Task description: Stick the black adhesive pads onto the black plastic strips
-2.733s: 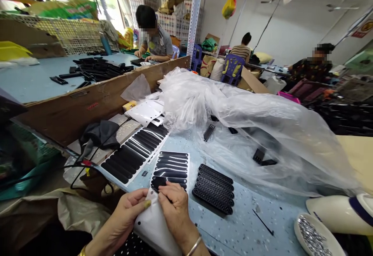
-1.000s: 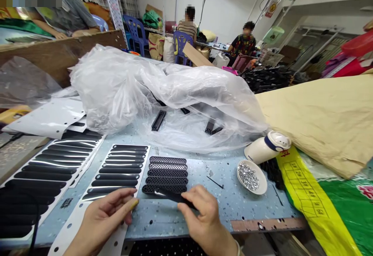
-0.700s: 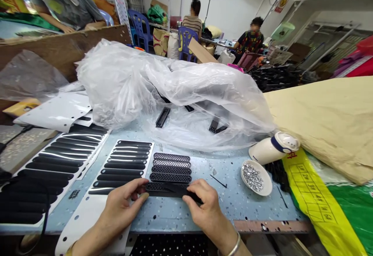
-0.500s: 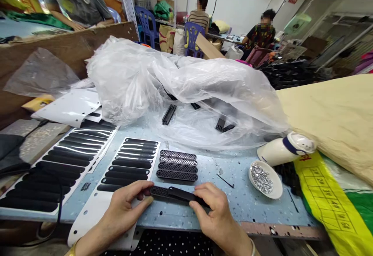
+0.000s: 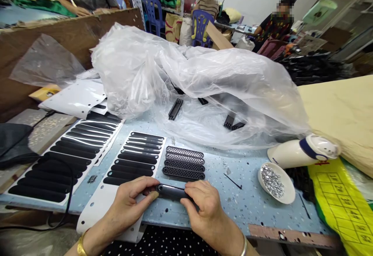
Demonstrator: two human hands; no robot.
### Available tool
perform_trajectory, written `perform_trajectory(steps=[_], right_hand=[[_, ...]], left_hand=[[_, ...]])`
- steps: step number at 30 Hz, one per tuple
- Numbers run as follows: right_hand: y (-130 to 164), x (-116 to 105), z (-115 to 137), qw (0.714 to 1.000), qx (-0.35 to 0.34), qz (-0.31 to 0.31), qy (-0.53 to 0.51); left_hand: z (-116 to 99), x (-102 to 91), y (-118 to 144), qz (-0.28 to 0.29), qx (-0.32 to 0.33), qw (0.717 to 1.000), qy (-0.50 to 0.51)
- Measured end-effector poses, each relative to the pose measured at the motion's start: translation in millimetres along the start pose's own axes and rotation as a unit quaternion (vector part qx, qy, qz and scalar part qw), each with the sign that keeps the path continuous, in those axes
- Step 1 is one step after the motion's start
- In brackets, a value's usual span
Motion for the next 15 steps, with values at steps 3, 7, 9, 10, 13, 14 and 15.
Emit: perform_trajectory(steps=[3,7,9,10,13,14,15], right_hand=[[1.0,2.9,-0.3,1.000,0.004,0.007,-0.005],[1.3,5.4,-0.1,1.000,0.012,0.017,-0.008],[1.1,6.0,0.4,1.000,0.014,0.021,-0.007],[0.9,6.1,0.8,1.000,0.015,0.023,-0.006],[0.1,6.3,2.3,0.999,0.016,0.029,-0.005],[-0.2,6.3,2.9,0.999,0.016,0.029,-0.004],[-0.6,6.2,3.5,0.999,0.016,0.028,-0.002]], left_hand=[[0.9,-0.1,0.2,-0.001,0.000,1.000,0.007],[2.3,0.3,0.6,-0.006,0.005,1.000,0.012],[3.0,0.6,1.3,-0.005,0.002,1.000,0.012],[3.3,0.7,1.6,-0.006,0.001,1.000,0.012],[3.9,0.8,2.1,-0.002,0.001,1.000,0.009],[3.9,0.7,1.9,-0.001,0.002,1.000,0.008],[3.8,0.6,1.7,-0.001,0.003,1.000,0.008]])
Point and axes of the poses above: each hand's wrist, its own y-axis away from the middle knuckle, its own x-axis out of the palm, z = x × y, the point moved 1 cm from there along -y, towards the middle knuckle, and after that the axes turned 13 degrees about y, right-handed, at the moved point
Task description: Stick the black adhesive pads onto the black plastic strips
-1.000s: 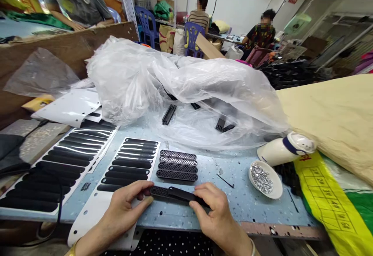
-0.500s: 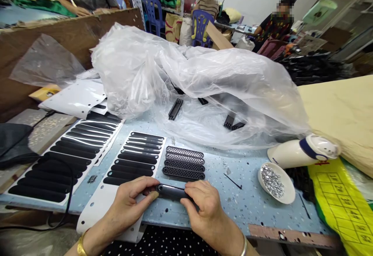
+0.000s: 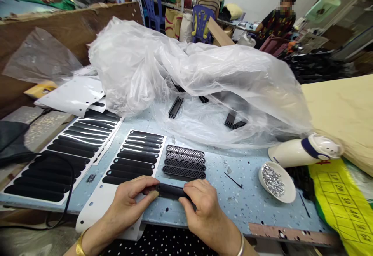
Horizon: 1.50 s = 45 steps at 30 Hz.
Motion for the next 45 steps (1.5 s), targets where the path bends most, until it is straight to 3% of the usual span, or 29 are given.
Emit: perform_trajectory(steps=[14,45], right_hand=[[-2.6,2.8,5.8,0.999,-0.006,-0.033,0.003],[-3.6,3.5,8.5,1.000,0.000,-0.024,0.016]], left_hand=[[-4.6,-0.7,-0.3,-0.016,0.023,1.000,-0.004],[-9.0,-3.7,-4.7,-0.002,0.036,0.999,-0.025]])
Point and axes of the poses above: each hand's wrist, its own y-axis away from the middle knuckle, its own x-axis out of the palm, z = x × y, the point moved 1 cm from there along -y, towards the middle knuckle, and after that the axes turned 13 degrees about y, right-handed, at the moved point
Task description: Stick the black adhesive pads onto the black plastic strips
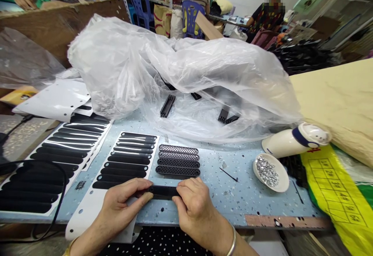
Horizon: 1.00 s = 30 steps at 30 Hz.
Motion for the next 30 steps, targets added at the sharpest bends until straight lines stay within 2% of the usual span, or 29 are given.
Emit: perform_trajectory(steps=[10,16,27,30], right_hand=[[3.1,-7.3,-5.5,0.999,0.011,0.002,-0.048],[3.5,-8.9,-6.3,0.999,0.012,0.000,-0.041],[1.5,-7.2,-4.9,1.000,0.002,0.016,-0.027],[3.0,-8.3,-7.9,0.999,0.003,-0.003,-0.032]], left_hand=[[2.0,0.6,0.2,0.018,-0.027,0.999,0.004],[-1.7,-0.5,-0.8,0.030,-0.048,0.998,0.014],[2.2,-0.6,0.5,0.026,-0.031,0.999,0.013],[-1.2,-0.7,1.6,-0.001,-0.017,1.000,0.005]])
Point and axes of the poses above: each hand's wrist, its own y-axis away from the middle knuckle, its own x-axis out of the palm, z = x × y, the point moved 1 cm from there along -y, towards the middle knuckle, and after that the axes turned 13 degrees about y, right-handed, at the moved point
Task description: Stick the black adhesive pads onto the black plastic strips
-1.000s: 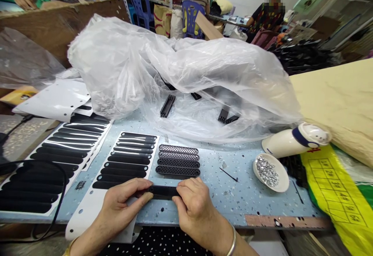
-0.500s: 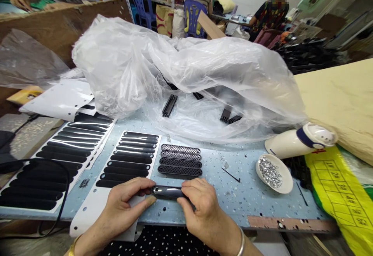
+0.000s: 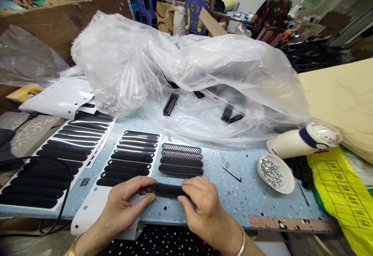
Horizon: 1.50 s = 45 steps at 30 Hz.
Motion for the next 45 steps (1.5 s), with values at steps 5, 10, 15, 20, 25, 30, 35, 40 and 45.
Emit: perform_trajectory(steps=[5,10,15,20,25,30,35,40,45], right_hand=[[1.8,-1.0,-1.0,1.000,-0.002,-0.020,0.003],[-0.6,-0.2,-0.3,1.000,0.001,-0.027,0.011],[-1.4,2.0,-1.3,1.000,0.000,-0.027,0.008],[-0.5,3.7,-1.8,1.000,-0.003,-0.024,0.004],[0.2,2.9,-3.0,1.000,-0.012,-0.022,0.006],[0.4,3.5,-4.0,1.000,-0.019,-0.017,0.004],[-0.9,4.5,-3.8,1.000,-0.020,-0.017,0.002],[-2.1,5.0,-3.0,1.000,-0.022,-0.009,0.003],[-2.0,6.3,-2.7,1.000,-0.014,-0.003,0.009]], left_hand=[[-7.8,-0.9,7.8,-0.029,0.062,0.996,-0.050],[-5.9,1.1,11.6,-0.030,0.078,0.995,-0.061],[-1.1,5.3,7.0,-0.027,0.077,0.996,-0.039],[-3.3,4.1,5.7,-0.031,0.082,0.995,-0.045],[-6.4,1.5,6.5,-0.033,0.100,0.993,-0.059],[-9.7,3.9,6.2,-0.024,0.101,0.994,-0.032],[-10.1,6.5,6.9,-0.021,0.093,0.995,-0.025],[-10.1,7.0,6.6,-0.014,0.096,0.995,-0.013],[-11.5,6.8,6.5,-0.009,0.086,0.996,-0.013]])
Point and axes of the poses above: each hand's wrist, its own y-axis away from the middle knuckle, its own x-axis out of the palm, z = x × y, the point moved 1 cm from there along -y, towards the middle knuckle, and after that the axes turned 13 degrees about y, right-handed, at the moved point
